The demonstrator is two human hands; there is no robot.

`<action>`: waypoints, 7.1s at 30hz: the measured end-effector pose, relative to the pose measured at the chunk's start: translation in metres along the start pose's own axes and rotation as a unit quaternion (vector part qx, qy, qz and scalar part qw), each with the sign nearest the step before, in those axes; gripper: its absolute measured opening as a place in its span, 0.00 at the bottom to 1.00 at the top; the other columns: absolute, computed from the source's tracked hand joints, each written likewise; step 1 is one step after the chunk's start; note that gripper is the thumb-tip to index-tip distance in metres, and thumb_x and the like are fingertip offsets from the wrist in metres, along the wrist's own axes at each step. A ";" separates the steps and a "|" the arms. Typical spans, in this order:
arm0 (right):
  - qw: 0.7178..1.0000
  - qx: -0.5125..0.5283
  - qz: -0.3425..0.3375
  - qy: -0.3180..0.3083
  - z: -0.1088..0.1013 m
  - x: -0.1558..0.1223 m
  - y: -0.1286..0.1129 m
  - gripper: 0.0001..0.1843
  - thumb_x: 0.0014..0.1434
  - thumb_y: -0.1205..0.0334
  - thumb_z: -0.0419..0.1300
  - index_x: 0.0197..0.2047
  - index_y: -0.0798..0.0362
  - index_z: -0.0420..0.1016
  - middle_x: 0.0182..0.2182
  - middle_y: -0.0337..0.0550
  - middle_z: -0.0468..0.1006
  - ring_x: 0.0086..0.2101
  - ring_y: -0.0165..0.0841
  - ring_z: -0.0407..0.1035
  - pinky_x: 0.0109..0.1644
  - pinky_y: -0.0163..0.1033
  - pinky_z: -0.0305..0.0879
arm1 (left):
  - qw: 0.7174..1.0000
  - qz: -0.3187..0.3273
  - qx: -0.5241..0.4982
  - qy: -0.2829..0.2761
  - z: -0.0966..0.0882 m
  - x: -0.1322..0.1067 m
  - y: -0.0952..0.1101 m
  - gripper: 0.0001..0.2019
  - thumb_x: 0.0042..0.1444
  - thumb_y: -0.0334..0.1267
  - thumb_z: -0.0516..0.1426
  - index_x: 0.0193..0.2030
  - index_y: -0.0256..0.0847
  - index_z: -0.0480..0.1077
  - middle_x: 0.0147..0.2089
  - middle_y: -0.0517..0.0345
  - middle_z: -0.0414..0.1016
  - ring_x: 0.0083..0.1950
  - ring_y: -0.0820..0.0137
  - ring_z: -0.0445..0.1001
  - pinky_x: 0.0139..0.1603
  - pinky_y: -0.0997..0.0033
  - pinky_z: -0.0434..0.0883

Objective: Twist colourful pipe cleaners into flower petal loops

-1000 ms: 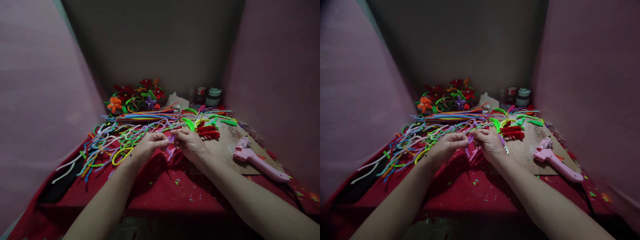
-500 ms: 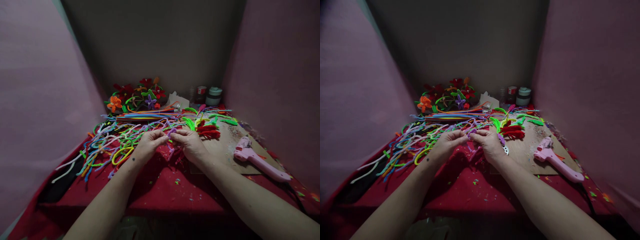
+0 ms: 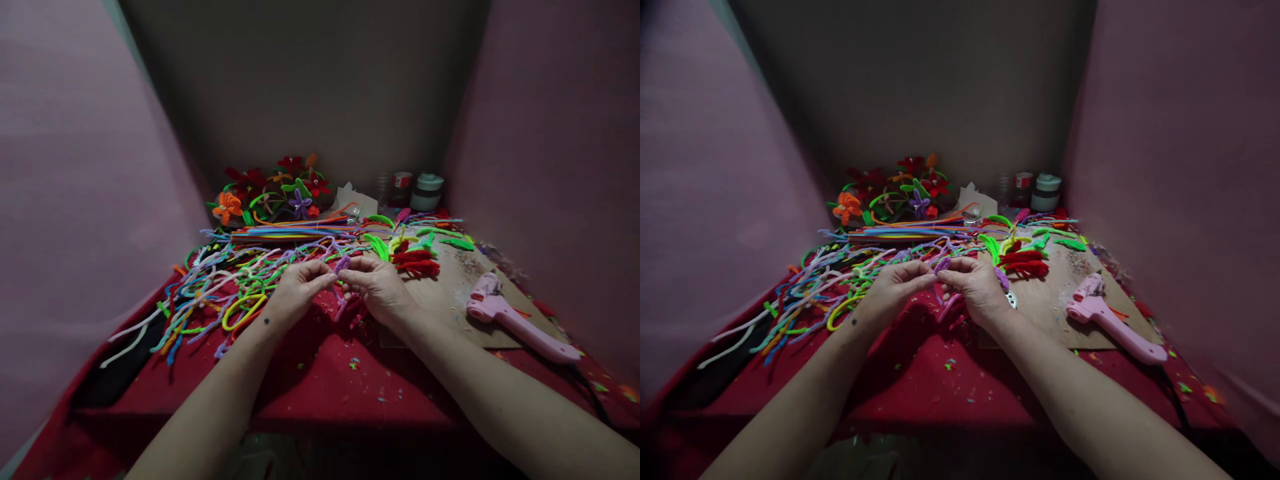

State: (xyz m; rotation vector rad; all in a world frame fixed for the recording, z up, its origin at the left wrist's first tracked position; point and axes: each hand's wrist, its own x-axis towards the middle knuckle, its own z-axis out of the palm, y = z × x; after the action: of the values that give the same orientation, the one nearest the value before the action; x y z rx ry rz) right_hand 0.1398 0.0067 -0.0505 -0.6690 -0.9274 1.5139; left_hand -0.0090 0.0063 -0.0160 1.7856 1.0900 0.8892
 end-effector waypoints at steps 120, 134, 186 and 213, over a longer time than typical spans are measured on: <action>0.997 -0.067 -0.016 0.021 0.004 -0.002 0.000 0.04 0.42 0.66 0.62 0.22 0.57 0.71 0.16 0.35 0.67 0.19 0.24 0.56 0.24 0.33 0.50 | 0.995 -0.033 -0.077 0.062 0.015 0.002 -0.004 0.06 0.44 0.33 0.59 0.30 0.35 0.68 0.25 0.62 0.70 0.26 0.77 0.66 0.30 0.76 0.63; 0.995 -0.094 0.015 0.026 0.001 -0.002 0.002 0.08 0.43 0.65 0.61 0.18 0.55 0.66 0.13 0.34 0.64 0.15 0.23 0.54 0.19 0.33 0.48 | 0.967 -0.089 -0.239 0.018 0.016 -0.001 -0.003 0.08 0.46 0.33 0.58 0.34 0.40 0.64 0.18 0.69 0.60 0.15 0.82 0.54 0.14 0.82 0.51; 0.956 -0.269 -0.113 0.020 0.003 -0.005 -0.005 0.04 0.46 0.68 0.58 0.23 0.55 0.72 0.20 0.34 0.69 0.24 0.26 0.60 0.30 0.34 0.56 | 0.991 -0.087 -0.088 -0.052 0.006 0.000 0.000 0.10 0.50 0.42 0.56 0.27 0.36 0.64 0.16 0.64 0.66 0.13 0.79 0.62 0.14 0.80 0.59; 0.932 -0.311 -0.180 0.041 -0.001 -0.007 0.000 0.16 0.55 0.57 0.54 0.19 0.55 0.65 0.17 0.33 0.58 0.21 0.25 0.51 0.24 0.32 0.48 | 0.957 -0.155 -0.244 -0.028 0.012 0.000 -0.004 0.07 0.45 0.35 0.57 0.23 0.37 0.63 0.10 0.69 0.60 0.07 0.82 0.52 0.09 0.81 0.53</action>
State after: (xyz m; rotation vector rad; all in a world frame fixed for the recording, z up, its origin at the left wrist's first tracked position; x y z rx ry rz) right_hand 0.1414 0.0004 -0.0513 -0.9405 -1.3972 0.8498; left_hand -0.0001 0.0036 -0.0243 1.1882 0.9759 0.8211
